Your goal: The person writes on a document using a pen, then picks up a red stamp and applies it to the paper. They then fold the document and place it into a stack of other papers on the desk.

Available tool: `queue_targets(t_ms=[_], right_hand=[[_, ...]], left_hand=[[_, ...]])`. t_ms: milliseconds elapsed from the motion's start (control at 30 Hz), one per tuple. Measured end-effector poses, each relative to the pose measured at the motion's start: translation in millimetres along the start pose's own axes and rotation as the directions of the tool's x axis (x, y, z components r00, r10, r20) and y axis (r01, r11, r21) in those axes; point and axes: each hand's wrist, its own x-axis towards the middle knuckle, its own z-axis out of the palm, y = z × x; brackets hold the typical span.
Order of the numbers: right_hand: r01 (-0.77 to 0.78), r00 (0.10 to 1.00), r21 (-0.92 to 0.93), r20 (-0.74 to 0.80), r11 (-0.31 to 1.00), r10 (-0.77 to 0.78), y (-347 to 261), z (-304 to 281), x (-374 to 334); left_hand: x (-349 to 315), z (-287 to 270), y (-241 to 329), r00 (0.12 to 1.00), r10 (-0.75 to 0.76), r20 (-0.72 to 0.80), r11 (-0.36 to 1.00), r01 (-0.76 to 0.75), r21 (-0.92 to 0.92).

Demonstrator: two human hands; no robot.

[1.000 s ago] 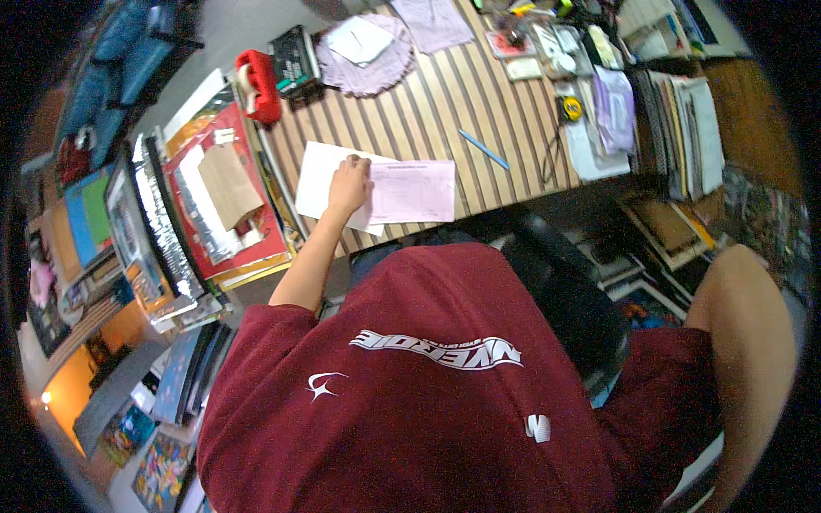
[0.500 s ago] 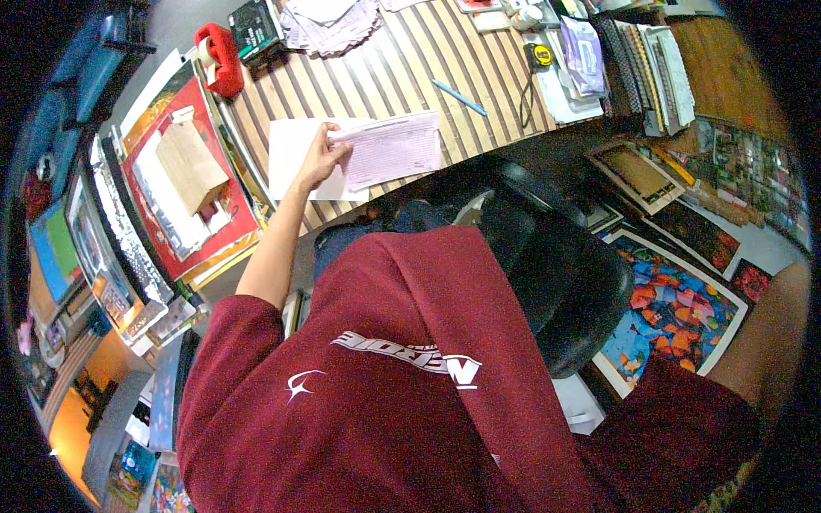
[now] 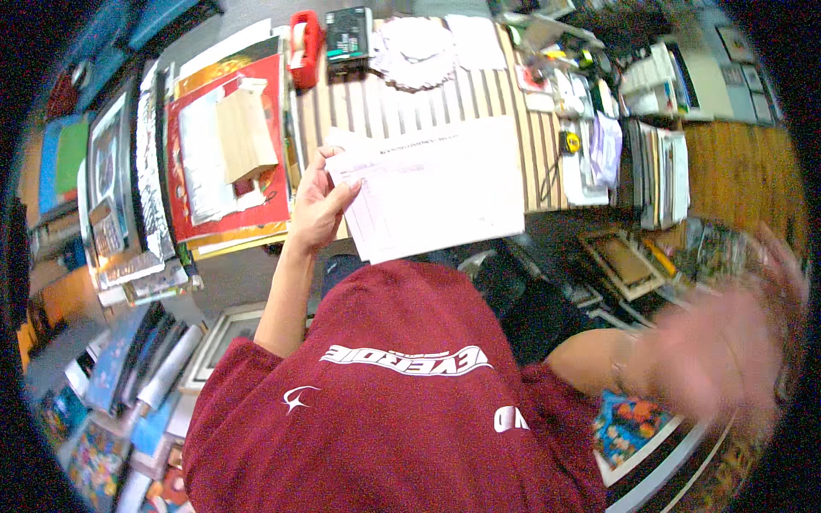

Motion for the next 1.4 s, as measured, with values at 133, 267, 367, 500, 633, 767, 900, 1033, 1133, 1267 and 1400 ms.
queue_targets(t_ms=[133,267,367,500,633,767,900,1033,1133,1267,1400], right_hand=[[-0.806,0.505,0.072,0.601,0.587,0.62,26.2,87.6,-126.5],[-0.993,0.083,0.009,0.777,0.121,0.624,38.9,99.6,-156.1],[-0.989,0.146,0.12,0.813,0.083,0.563,37.7,113.3,-163.6],[-0.977,0.184,0.213,0.845,0.0,0.502,38.5,135.5,-168.9],[-0.977,0.177,0.212,0.875,-0.029,0.451,39.1,158.0,-176.6],[-0.983,0.131,0.169,0.923,-0.075,0.361,25.9,184.3,-169.5],[-0.984,0.136,0.165,0.942,-0.072,0.306,1.1,204.7,-162.5],[-0.99,0.13,0.141,0.948,-0.018,0.289,-25.9,223.6,-160.9],[-0.987,0.148,0.158,0.943,-0.008,0.296,-56.6,241.5,-157.7],[-0.988,0.13,0.088,0.916,0.128,0.379,-89.3,251.9,-173.9],[-0.991,0.119,0.092,0.944,0.101,0.307,-157.0,302.3,-190.5]], left_hand=[[-26.6,8.5,41.2,0.999,0.055,0.002,0.998,-0.054,-0.042],[-39.9,5.9,59.3,0.999,0.042,0.0,0.999,-0.042,0.025],[-45.8,9.6,64.4,0.997,0.058,-0.057,0.998,-0.056,0.029],[-53.7,10.0,67.1,0.98,0.104,-0.17,0.994,-0.101,0.029],[-64.5,9.8,69.1,0.938,0.142,-0.316,0.99,-0.136,0.043],[-83.4,5.2,76.8,0.88,0.202,-0.43,0.978,-0.205,0.041],[-103.4,-11.3,79.1,0.82,0.27,-0.505,0.961,-0.264,0.086],[-122.3,-35.2,90.5,0.796,0.295,-0.528,0.951,-0.296,0.086],[-137.2,-60.9,105.1,0.8,0.308,-0.515,0.947,-0.309,0.087],[-159.5,-101.7,125.2,0.817,0.287,-0.5,0.955,-0.206,0.213],[-206.2,-183.6,113.4,0.895,-0.023,-0.446,0.98,-0.067,-0.185]])
